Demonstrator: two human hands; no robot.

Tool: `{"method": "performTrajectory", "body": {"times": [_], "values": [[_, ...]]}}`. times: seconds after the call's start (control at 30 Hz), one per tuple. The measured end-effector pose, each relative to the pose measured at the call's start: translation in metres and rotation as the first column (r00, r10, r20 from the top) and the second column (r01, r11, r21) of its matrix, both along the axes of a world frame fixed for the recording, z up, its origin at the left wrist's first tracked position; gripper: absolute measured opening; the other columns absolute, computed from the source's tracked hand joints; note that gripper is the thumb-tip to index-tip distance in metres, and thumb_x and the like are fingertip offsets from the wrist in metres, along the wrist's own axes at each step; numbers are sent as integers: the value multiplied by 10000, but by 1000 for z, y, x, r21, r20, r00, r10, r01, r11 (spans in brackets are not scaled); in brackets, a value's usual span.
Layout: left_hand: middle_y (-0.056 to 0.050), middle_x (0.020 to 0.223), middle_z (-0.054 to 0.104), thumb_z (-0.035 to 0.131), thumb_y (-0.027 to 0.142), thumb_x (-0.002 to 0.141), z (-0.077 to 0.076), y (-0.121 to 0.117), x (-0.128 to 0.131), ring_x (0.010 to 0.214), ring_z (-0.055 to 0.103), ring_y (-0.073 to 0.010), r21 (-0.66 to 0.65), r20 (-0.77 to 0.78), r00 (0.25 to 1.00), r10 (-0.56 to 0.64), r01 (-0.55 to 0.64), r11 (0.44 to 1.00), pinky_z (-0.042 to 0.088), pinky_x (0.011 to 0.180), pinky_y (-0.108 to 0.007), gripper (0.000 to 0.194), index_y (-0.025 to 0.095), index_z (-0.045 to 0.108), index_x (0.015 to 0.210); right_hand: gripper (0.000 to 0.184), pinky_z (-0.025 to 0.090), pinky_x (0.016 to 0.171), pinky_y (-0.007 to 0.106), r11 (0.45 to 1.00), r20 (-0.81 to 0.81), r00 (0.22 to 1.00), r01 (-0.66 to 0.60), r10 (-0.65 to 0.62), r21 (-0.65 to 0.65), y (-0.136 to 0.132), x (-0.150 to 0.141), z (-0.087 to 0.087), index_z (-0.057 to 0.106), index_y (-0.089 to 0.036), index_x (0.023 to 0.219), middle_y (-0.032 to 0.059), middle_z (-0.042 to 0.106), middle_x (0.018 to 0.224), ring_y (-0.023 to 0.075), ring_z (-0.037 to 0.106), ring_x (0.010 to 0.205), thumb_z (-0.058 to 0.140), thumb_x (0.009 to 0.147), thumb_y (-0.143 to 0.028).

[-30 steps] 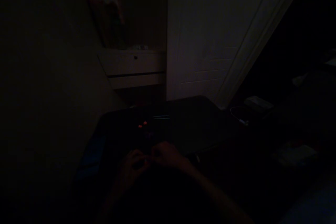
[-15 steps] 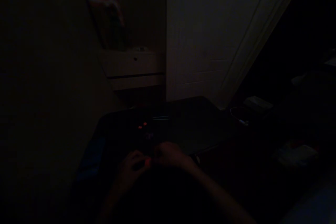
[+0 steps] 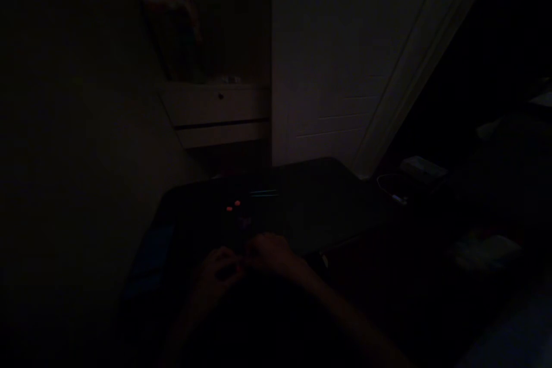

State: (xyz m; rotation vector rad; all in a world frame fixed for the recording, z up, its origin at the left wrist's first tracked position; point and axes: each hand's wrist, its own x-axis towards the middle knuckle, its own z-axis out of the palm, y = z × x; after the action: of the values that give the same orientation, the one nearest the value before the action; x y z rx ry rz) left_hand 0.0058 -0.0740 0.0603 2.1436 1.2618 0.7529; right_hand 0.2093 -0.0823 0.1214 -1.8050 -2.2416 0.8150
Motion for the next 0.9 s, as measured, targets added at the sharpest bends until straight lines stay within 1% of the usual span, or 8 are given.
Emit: {"method": "performTrajectory", "body": {"times": [0.1, 0.2, 0.33, 0.47, 0.6, 0.77, 0.83, 0.9], "values": [[-18, 952, 753, 790, 377, 836, 1, 0, 0, 944, 709, -230, -8, -4, 1000, -4, 4, 1000, 549, 822, -332, 121, 333, 854, 928, 167, 352, 642, 256, 1000, 34, 999, -4, 6, -31, 1, 0, 6, 793, -250, 956, 33, 787, 969, 203, 691, 882, 719, 931, -398], [-12, 956, 751, 781, 399, 844, 0, 0, 0, 950, 706, -227, -11, -12, 1000, -5, 4, 1000, 550, 826, -329, 126, 343, 852, 932, 166, 367, 657, 249, 998, 34, 999, -2, 5, -69, 3, 3, 10, 791, -249, 964, 30, 784, 995, 199, 690, 906, 726, 931, -398], [-14, 972, 749, 778, 403, 850, -2, 0, -1, 974, 701, -229, -16, -19, 1000, -9, 9, 1000, 547, 853, -336, 149, 344, 850, 967, 167, 372, 651, 242, 992, 1, 1000, 30, -30, -121, 1, 8, 15, 784, -235, 937, 20, 768, 965, 184, 675, 879, 735, 926, -394], [-18, 972, 750, 793, 396, 833, -1, -1, 0, 973, 703, -237, -26, -18, 1000, 4, -4, 1000, 549, 853, -343, 152, 345, 854, 963, 177, 351, 630, 236, 991, -24, 999, 41, -44, -125, -1, 14, 17, 771, -225, 910, 12, 752, 941, 176, 660, 856, 752, 911, -401], [-16, 958, 753, 795, 383, 828, 1, -1, 0, 962, 706, -234, -18, 0, 1000, 4, -4, 1000, 552, 847, -340, 146, 351, 854, 957, 170, 321, 598, 232, 992, -43, 999, 23, -28, -122, 1, 17, 12, 753, -207, 861, -5, 723, 855, 148, 621, 767, 758, 903, -372], [-22, 962, 759, 807, 358, 816, 2, 0, 1, 954, 710, -241, -24, -6, 1000, 9, -9, 1000, 550, 837, -348, 128, 335, 858, 930, 189, 322, 592, 213, 996, -207, 978, -2, -17, -94, 1, 12, 0, 730, -187, 832, -31, 674, 765, 120, 576, 709, 750, 911, -357], [-21, 950, 758, 807, 340, 814, 2, 0, 1, 944, 709, -239, -20, -8, 1000, 11, -12, 1000, 549, 832, -346, 112, 330, 858, 913, 189, 315, 591, 217, 997, -194, 981, 0, -14, -73, -1, 8, -2, 735, -186, 835, -29, 676, 761, 119, 570, 702, 746, 918, -355], [-21, 953, 756, 799, 336, 823, 1, 0, 1, 947, 706, -234, -11, -5, 1000, 0, 0, 1000, 549, 833, -340, 105, 331, 855, 911, 176, 303, 588, 226, 999, -137, 990, 11, -18, -51, -2, 5, -2, 747, -195, 847, -23, 692, 772, 122, 570, 696, 741, 921, -355]]}}
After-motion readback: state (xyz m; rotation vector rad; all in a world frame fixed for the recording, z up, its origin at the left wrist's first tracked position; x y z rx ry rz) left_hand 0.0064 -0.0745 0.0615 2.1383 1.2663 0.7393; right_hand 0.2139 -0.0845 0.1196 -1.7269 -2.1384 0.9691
